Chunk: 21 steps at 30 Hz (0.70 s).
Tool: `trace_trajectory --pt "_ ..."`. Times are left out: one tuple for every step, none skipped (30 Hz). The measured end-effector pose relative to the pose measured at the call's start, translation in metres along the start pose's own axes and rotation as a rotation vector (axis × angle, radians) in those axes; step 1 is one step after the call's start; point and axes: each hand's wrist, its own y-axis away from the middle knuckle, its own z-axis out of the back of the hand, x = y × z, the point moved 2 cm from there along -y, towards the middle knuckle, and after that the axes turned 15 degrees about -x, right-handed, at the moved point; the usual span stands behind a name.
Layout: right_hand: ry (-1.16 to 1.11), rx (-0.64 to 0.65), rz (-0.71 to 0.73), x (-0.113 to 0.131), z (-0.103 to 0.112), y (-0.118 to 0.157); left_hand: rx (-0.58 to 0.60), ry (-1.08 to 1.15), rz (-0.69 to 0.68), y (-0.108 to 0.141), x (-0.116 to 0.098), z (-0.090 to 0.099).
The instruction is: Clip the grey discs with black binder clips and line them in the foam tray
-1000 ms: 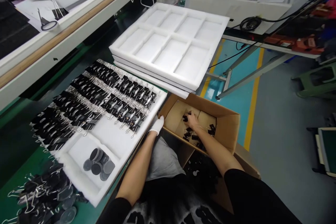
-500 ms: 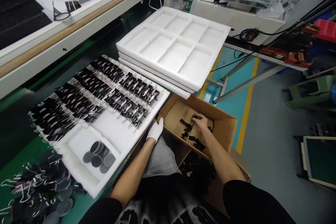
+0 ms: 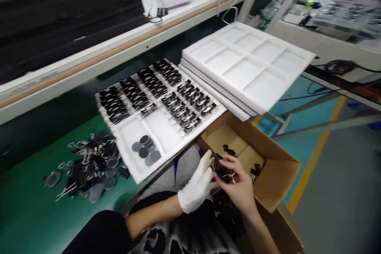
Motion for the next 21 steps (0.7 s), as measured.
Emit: trace_trajectory --pt "0.049 0.071 0.213 0.023 -0.015 0.013 -0.058 0.035 -0.036 0.011 -0.015 0.007" --pt "0.077 0.139 0.406 0.044 -0.031 0.023 -0.132 0.05 -0.08 0.021 -0.032 0.016" --pt "0.078 0.189 0.553 0.064 -0.049 0.031 -0.209 0.05 -0.123 0.031 -0.049 0.028" --pt "0.067 0.236 0.669 0.081 -0.068 0.038 -0.282 0.047 -0.161 0.041 -0.067 0.041" --pt "0.049 0.285 0.749 0.096 -0.089 0.043 -0.352 0.046 -0.193 0.051 -0.083 0.057" --pt "0.024 0.333 0.804 0.109 -0.113 0.047 -0.429 0.033 -0.232 0.062 -0.099 0.074" --pt "-0.01 0.379 0.844 0.119 -0.138 0.051 -0.519 0.006 -0.284 0.074 -0.114 0.092" --pt "-0.056 0.426 0.876 0.128 -0.165 0.057 -0.626 -0.042 -0.35 0.085 -0.128 0.11" --pt "-0.107 0.484 0.899 0.136 -0.193 0.063 -0.749 -0.123 -0.432 0.096 -0.141 0.129" --pt "-0.155 0.548 0.921 0.142 -0.22 0.072 -0.87 -0.208 -0.515 0.106 -0.153 0.148" --pt "-0.176 0.618 0.935 0.147 -0.247 0.081 -0.968 -0.289 -0.582 0.113 -0.163 0.167" --pt "-0.159 0.681 0.948 0.151 -0.272 0.091 -1.05 -0.359 -0.638 0.119 -0.172 0.185" --pt "-0.123 0.727 0.97 0.155 -0.295 0.1 -1.117 -0.406 -0.675 0.122 -0.178 0.203" --pt "-0.069 0.758 0.987 0.158 -0.313 0.11 -1.185 -0.444 -0.703 0.123 -0.183 0.222" --pt "-0.013 0.78 1.0 0.161 -0.328 0.118 -1.248 -0.472 -0.72 0.122 -0.186 0.24" --pt "0.042 0.797 1.012 0.164 -0.338 0.124 -1.307 -0.489 -0.73 0.119 -0.187 0.258" --pt "0.089 0.808 1.022 0.166 -0.342 0.129 -1.362 -0.502 -0.735 0.116 -0.186 0.275" --pt "0.124 0.809 1.033 0.167 -0.341 0.131 -1.404 -0.526 -0.736 0.111 -0.184 0.289" --pt "0.142 0.799 1.05 0.167 -0.334 0.132 -1.427 -0.578 -0.734 0.106 -0.18 0.302" --pt "0.145 0.771 1.072 0.165 -0.322 0.13 -1.431 -0.664 -0.733 0.1 -0.176 0.311" --pt "0.126 0.723 1.098 0.161 -0.305 0.126 -1.41 -0.781 -0.735 0.095 -0.172 0.318"
